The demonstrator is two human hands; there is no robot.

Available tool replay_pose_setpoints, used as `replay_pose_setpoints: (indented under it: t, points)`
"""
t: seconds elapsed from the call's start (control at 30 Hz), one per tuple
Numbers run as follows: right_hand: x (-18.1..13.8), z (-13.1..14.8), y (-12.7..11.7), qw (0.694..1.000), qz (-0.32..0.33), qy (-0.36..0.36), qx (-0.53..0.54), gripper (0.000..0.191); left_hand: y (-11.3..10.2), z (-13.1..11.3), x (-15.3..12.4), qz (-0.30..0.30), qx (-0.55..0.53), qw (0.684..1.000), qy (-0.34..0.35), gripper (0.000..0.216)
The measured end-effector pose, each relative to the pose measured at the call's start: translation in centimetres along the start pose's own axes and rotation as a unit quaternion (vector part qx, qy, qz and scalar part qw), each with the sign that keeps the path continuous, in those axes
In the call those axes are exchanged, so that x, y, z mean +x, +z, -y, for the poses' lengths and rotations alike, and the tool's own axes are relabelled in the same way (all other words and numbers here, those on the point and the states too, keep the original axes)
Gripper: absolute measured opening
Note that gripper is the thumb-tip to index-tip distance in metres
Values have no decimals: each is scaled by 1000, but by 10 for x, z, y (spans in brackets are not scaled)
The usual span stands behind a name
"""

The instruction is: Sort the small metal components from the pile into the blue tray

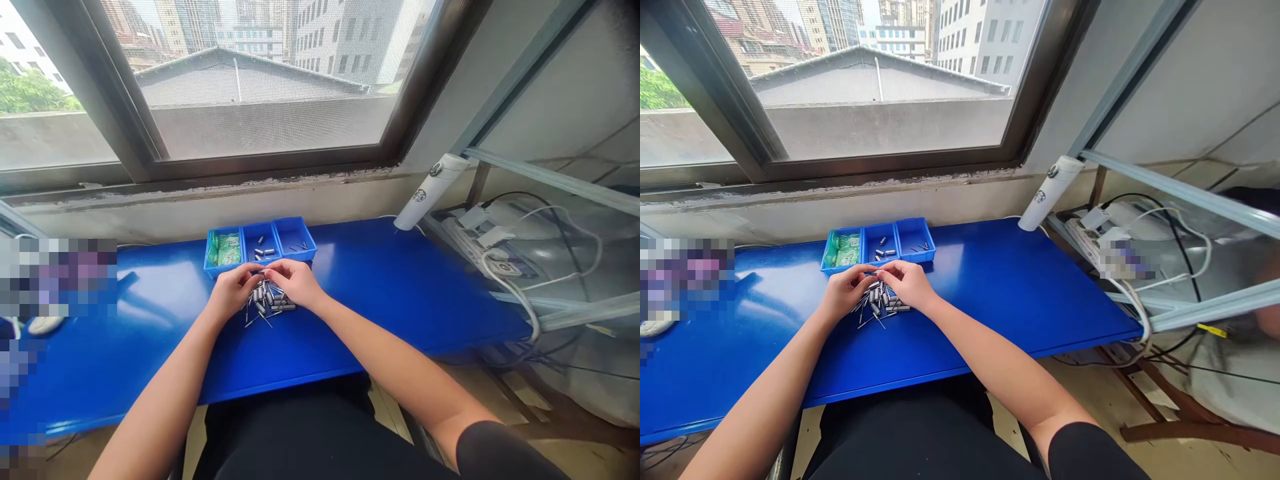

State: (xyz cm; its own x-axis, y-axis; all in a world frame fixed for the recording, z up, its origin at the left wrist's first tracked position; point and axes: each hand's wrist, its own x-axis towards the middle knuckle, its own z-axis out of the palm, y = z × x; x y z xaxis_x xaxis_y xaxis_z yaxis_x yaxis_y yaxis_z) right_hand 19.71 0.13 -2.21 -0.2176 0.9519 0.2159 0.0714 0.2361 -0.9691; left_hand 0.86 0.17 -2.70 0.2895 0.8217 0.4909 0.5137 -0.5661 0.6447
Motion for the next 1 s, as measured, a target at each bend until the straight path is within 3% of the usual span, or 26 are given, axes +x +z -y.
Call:
replay_pose_setpoints:
  t: [0.33,0.57,1.0]
  points:
    - [-1,0,1,1000,11,-9,13,29,-1,0,0,18,20,1000,-3,27]
    - [1,-2,0,1000,-8,13,3,29,0,0,-1,-13,3,1000,0,26]
    - [-1,-2,2,1000,-1,-8,4,30,-2,0,1,15,14,1000,-13,25]
